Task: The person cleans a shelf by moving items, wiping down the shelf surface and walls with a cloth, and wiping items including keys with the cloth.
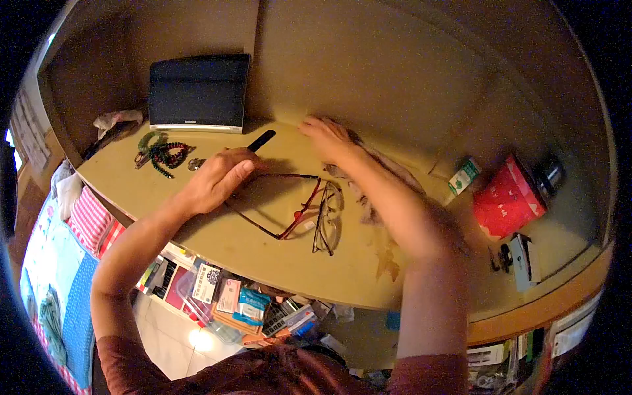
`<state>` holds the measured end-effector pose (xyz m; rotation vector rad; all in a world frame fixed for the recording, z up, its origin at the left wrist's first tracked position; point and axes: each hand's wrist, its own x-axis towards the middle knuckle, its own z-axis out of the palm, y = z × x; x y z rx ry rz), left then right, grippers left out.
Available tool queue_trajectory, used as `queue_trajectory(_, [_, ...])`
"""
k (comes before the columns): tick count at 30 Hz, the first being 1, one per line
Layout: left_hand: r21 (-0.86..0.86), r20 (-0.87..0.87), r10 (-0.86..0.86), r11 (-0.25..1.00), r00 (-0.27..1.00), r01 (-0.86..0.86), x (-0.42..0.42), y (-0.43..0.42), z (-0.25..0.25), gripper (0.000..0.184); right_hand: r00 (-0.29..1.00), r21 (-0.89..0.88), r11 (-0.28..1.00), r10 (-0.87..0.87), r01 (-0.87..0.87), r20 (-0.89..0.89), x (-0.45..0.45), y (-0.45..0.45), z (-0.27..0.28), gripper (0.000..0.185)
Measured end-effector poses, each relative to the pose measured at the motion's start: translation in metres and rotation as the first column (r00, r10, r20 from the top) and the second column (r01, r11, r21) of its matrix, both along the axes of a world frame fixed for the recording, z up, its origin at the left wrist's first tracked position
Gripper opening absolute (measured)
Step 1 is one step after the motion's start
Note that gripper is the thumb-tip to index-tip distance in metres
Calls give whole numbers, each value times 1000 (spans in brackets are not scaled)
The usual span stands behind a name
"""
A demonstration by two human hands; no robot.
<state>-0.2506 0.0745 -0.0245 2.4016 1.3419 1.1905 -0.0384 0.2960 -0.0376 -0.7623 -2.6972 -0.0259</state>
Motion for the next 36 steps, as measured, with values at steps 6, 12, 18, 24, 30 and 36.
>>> queue_trajectory(6, [3, -8, -21, 1000, 1000, 21, -3, 1, -4, 50, 986, 19, 987, -158, 158, 42, 42, -13, 7, 43])
queue_trajectory(12, [11, -32, -28, 1000, 999, 28, 1, -1, -1, 50, 952, 31, 961, -277, 276, 133, 149, -8, 11, 50])
queue_trajectory(18, [30, -2, -22, 999, 1000, 22, 1, 0, 0, 50, 987, 13, 987, -159, 159, 6, 75, 22, -15, 43])
queue_trajectory(24, [0, -25, 91, 996, 995, -91, -4, -5, -2, 37, 994, 50, 995, -85, 82, 74, 39, -6, 7, 43])
queue_trajectory(30, [185, -188, 62, 982, 980, -27, -10, 25, 11, 25, 953, 81, 952, -300, 295, 49, 102, -20, 5, 43])
queue_trajectory(36, [41, -301, 79, 997, 950, -70, 18, 132, 12, 36, 959, 27, 965, -255, 260, -125, 110, -4, -15, 43])
